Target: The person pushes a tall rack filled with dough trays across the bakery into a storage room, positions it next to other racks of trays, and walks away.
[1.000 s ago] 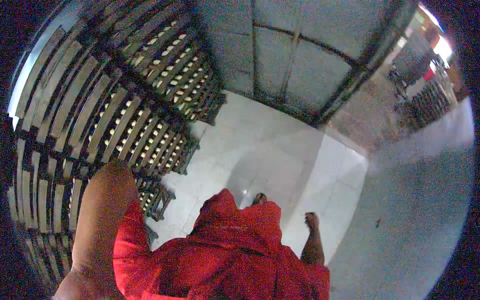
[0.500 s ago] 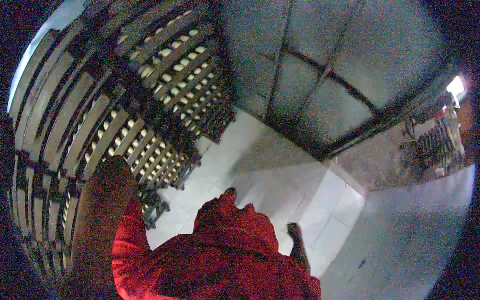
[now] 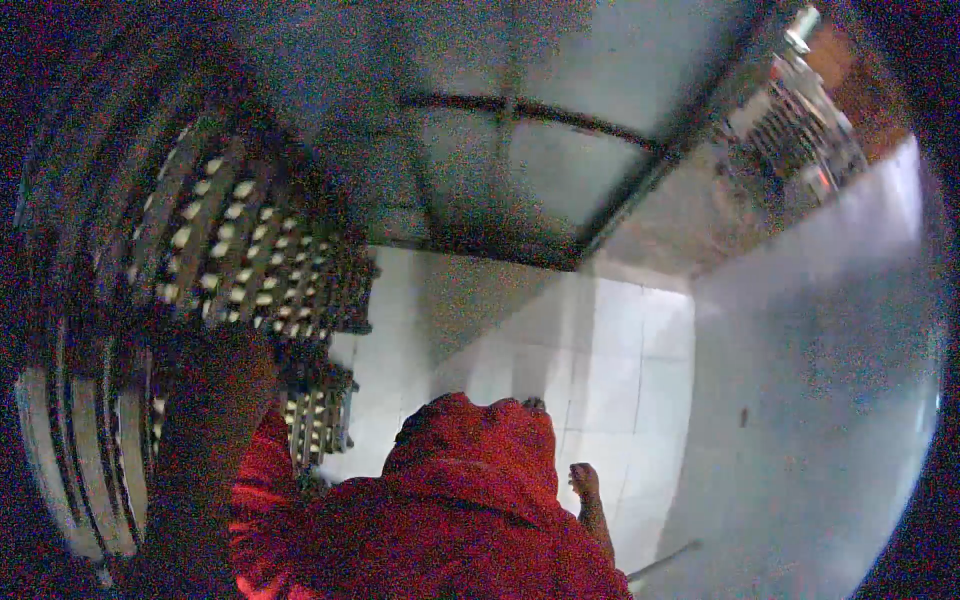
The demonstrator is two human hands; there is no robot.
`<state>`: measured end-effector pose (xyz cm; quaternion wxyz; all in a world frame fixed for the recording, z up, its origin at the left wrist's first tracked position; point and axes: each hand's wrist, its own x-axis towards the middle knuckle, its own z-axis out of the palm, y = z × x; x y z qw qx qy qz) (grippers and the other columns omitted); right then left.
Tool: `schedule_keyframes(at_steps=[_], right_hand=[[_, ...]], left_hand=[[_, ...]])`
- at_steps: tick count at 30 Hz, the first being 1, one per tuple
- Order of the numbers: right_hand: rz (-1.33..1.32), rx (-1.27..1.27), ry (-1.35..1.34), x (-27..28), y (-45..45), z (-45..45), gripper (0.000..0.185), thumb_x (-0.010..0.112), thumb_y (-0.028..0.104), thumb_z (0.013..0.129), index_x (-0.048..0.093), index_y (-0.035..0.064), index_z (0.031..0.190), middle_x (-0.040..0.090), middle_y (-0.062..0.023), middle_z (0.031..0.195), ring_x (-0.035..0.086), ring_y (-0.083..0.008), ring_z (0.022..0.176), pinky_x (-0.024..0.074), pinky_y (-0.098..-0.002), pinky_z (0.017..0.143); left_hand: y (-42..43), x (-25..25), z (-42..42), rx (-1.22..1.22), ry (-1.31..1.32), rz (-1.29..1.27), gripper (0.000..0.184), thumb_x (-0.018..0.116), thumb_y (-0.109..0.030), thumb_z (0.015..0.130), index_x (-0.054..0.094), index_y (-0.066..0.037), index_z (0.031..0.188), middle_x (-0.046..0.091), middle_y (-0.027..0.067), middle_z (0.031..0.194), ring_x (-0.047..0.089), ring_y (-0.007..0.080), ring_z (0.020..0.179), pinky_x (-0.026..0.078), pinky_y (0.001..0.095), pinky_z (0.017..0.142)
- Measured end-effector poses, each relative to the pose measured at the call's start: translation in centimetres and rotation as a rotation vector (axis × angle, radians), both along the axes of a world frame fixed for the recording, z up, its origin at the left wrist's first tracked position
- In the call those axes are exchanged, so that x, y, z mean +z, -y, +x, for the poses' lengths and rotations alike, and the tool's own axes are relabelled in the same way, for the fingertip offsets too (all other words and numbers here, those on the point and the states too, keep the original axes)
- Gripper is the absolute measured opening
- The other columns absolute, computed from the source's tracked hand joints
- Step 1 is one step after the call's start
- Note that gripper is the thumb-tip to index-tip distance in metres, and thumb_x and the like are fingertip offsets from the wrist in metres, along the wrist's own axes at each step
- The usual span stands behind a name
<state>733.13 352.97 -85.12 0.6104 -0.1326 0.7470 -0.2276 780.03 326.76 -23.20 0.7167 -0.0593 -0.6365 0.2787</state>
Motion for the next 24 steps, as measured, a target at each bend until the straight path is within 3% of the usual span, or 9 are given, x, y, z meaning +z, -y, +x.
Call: schedule_keyframes(at_steps=[5,6,7,10,13,16,18,20,24], right_hand=[[0.0,0.133,-0.198,-3.0,-1.9,1.6,0.027,0.058,0.03,0.085,0.062,0.004,0.09,0.063,-0.0085,0.074,0.06,-0.0163,0.061,0.0496,-0.0294,0.054],[-0.064,-0.049,-0.099,-3.4,-2.2,1.8,0.028,0.058,0.031,0.084,0.063,0.0044,0.09,0.063,-0.0086,0.073,0.06,-0.016,0.064,0.0494,-0.0306,0.056],[-0.185,0.266,-0.292,-2.9,-1.5,1.6,0.029,0.058,0.031,0.083,0.064,0.0043,0.09,0.063,-0.0076,0.074,0.059,-0.0158,0.063,0.0493,-0.0314,0.056],[-0.064,-0.084,-0.109,-7.8,-4.9,0.0,0.037,0.058,0.036,0.08,0.066,0.0023,0.092,0.067,-0.0105,0.082,0.062,-0.0243,0.069,0.0504,-0.0395,0.063],[0.142,-0.112,-0.032,-4.2,-3.1,-3.8,0.04,0.059,0.037,0.078,0.066,0.0009,0.093,0.067,-0.0161,0.088,0.064,-0.0315,0.077,0.051,-0.042,0.069],[0.288,0.166,-0.267,-11.1,-3.1,-10.3,0.047,0.057,0.042,0.078,0.065,-0.0015,0.094,0.065,-0.0225,0.095,0.063,-0.0372,0.088,0.0501,-0.0434,0.077],[0.215,-0.019,-0.471,-11.6,-1.2,-14.0,0.039,0.06,0.04,0.077,0.066,0.0017,0.072,0.063,-0.0121,0.064,0.058,-0.0237,0.057,0.0481,-0.0378,0.058],[0.131,-0.067,-0.826,-10.9,1.4,-16.3,0.039,0.057,0.039,0.076,0.065,0.0017,0.067,0.063,-0.0157,0.064,0.06,-0.0315,0.059,0.0489,-0.0427,0.062],[0.036,-0.376,-0.727,-4.4,8.4,-19.9,0.039,0.055,0.039,0.078,0.066,0.0031,0.088,0.066,-0.0189,0.093,0.062,-0.0328,0.09,0.0487,-0.0391,0.08]], left_hand=[[5.1,-1.2,-7.1,-0.18,0.019,0.005,0.065,0.045,-0.048,0.09,0.029,-0.008,0.138,0.029,0.0125,0.14,0.028,0.0289,0.128,0.023,0.0496,0.106],[6.0,-1.4,-8.9,-0.214,0.025,0.004,0.065,0.045,-0.048,0.09,0.029,-0.008,0.138,0.029,0.0126,0.14,0.028,0.0291,0.129,0.022,0.0497,0.106],[6.9,-1.4,-10.8,-0.243,0.033,0.0,0.065,0.045,-0.048,0.089,0.029,-0.008,0.138,0.029,0.0126,0.14,0.028,0.0293,0.129,0.022,0.0499,0.107],[9.2,-1.9,-16.9,-0.348,0.046,-0.002,0.065,0.046,-0.048,0.089,0.029,-0.008,0.138,0.029,0.0128,0.14,0.027,0.0299,0.129,0.021,0.0503,0.107],[10.8,-1.8,-23.9,-0.43,0.06,-0.024,0.066,0.046,-0.049,0.089,0.03,-0.008,0.138,0.03,0.0131,0.14,0.027,0.0305,0.129,0.02,0.0507,0.107],[12.5,-1.6,-30.5,-0.517,0.069,-0.046,0.066,0.046,-0.049,0.089,0.03,-0.008,0.138,0.03,0.0133,0.14,0.026,0.0311,0.13,0.019,0.0511,0.108],[14.2,-2.1,-34.1,-0.584,0.071,-0.037,0.066,0.047,-0.049,0.088,0.031,-0.008,0.138,0.03,0.0134,0.14,0.026,0.0315,0.13,0.018,0.0513,0.108],[16.0,-2.7,-37.5,-0.652,0.078,-0.034,0.067,0.047,-0.05,0.088,0.031,-0.008,0.138,0.03,0.0135,0.14,0.026,0.0319,0.13,0.018,0.0516,0.108],[18.1,-3.5,-44.1,-0.768,0.086,-0.049,0.067,0.047,-0.05,0.088,0.031,-0.009,0.138,0.03,0.0138,0.14,0.025,0.0327,0.13,0.017,0.0522,0.108]])
